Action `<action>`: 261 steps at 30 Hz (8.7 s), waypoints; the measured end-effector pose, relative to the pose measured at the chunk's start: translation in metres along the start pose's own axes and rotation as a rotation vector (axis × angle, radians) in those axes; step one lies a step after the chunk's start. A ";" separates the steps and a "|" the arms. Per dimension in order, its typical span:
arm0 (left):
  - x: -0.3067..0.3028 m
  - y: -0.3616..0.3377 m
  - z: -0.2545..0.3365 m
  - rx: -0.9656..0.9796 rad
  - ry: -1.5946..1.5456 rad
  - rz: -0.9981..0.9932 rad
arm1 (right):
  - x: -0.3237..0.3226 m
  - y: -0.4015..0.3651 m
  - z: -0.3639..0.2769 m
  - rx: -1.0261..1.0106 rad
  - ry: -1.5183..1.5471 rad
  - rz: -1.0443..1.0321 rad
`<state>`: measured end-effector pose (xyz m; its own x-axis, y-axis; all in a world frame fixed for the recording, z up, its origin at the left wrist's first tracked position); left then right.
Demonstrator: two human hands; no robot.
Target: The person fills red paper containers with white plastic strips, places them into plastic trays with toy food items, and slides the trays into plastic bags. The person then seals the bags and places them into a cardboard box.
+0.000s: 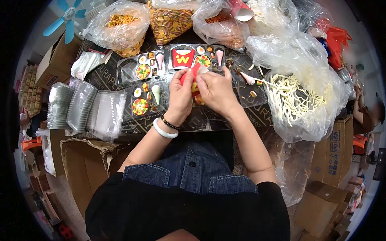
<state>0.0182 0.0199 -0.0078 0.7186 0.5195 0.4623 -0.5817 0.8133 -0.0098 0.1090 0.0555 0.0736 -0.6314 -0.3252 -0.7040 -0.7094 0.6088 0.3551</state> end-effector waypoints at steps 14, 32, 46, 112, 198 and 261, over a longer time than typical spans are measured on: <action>-0.024 -0.036 0.009 0.549 1.584 -0.153 | 0.085 0.014 0.018 -0.301 0.060 -0.309; -0.006 -0.045 0.006 0.579 1.803 -0.465 | -0.117 0.154 0.245 0.498 0.095 0.544; 0.035 -0.037 0.018 0.609 1.592 -0.320 | -0.145 0.127 0.214 0.443 -0.171 0.587; 0.267 -0.012 -0.139 -0.408 0.225 -0.574 | -0.181 -0.119 0.236 0.777 0.837 0.078; 0.054 0.017 -0.022 -0.069 0.052 0.097 | -0.033 -0.005 0.060 0.176 0.122 0.091; 0.156 0.005 -0.078 -0.564 0.142 -0.703 | -0.228 -0.109 0.271 0.910 -0.452 0.099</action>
<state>0.1571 0.1254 -0.0044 0.8988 -0.1477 0.4128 0.2541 0.9427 -0.2161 0.4153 0.2589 0.0285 -0.3635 -0.0546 -0.9300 -0.0346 0.9984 -0.0451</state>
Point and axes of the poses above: each hand's wrist, its own y-axis towards the middle knuckle, its own x-axis out of the palm, z = x × y, the point moved 8 cm from there along y, towards the middle knuckle, and after that the axes turned 8 degrees about y, right-handed, at the moved point
